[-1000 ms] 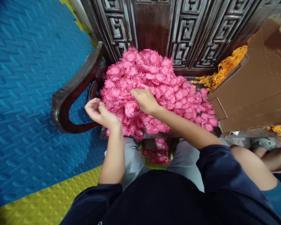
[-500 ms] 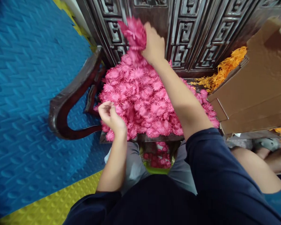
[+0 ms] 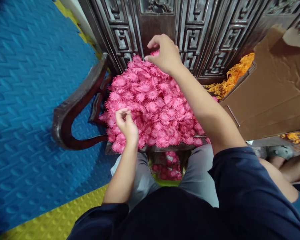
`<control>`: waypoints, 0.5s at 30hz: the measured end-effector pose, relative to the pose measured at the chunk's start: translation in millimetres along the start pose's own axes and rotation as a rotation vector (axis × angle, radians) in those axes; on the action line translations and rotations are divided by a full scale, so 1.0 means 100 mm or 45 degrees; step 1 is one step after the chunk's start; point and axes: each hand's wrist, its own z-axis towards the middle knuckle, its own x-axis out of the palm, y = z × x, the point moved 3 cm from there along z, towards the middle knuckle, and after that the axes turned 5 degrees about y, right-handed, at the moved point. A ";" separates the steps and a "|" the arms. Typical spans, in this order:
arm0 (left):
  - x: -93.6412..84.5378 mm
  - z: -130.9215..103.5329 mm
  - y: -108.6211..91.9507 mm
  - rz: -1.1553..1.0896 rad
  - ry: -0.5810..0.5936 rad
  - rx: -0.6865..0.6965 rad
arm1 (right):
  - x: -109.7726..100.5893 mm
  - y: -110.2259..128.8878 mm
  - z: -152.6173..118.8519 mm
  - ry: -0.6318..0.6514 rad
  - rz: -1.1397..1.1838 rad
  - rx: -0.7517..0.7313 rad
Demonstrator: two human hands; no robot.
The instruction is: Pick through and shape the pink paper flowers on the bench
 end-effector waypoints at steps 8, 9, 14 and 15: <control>0.23 -0.12 0.17 0.124 0.182 0.019 | 0.23 -0.12 -0.38 0.221 -0.443 0.298; 0.25 -0.13 0.18 0.168 0.219 0.007 | 0.33 -0.18 -0.46 0.252 -0.487 0.295; 0.20 -0.11 0.13 0.433 0.049 -0.010 | 0.88 -0.38 -0.98 0.439 -0.712 0.160; 0.18 -0.09 0.13 0.467 -0.001 -0.024 | 0.96 -0.43 -1.08 0.547 -0.739 0.191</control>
